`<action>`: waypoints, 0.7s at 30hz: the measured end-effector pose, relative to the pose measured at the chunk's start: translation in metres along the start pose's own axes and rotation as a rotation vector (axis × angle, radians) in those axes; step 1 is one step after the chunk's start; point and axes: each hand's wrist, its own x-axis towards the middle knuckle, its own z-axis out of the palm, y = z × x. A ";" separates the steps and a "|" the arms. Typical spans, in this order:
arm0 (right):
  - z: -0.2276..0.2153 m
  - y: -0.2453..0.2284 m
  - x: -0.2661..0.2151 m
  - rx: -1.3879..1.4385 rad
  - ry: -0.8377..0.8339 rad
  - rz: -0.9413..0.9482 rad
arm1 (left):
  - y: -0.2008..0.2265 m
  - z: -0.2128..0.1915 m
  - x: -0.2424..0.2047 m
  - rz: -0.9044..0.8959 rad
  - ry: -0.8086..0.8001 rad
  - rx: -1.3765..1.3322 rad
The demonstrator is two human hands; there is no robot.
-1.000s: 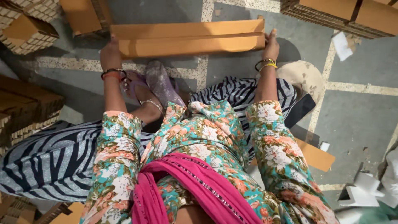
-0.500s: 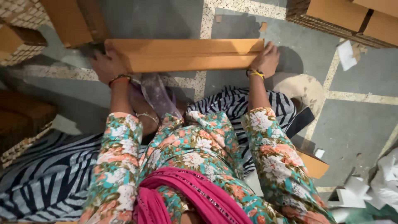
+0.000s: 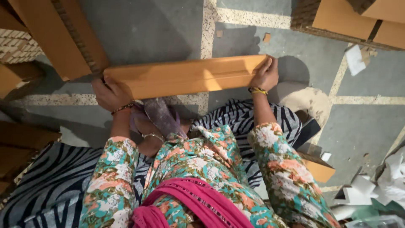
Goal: The person sits on the floor and assembles flat-packed cardboard boxes by folding the side flaps and pressing the seams to form rectangular containers. They handle multiple boxes one at a time, folding and creasing the edges to secure the structure.
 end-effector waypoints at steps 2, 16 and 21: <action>-0.001 -0.002 0.004 0.005 -0.018 0.009 | -0.007 0.008 0.002 0.018 0.022 0.006; -0.012 -0.101 -0.056 -0.079 -0.448 -0.832 | 0.025 -0.016 -0.023 0.816 -0.018 0.138; -0.009 -0.151 -0.085 -0.081 -0.521 -1.013 | 0.085 -0.012 -0.015 0.860 -0.631 -0.080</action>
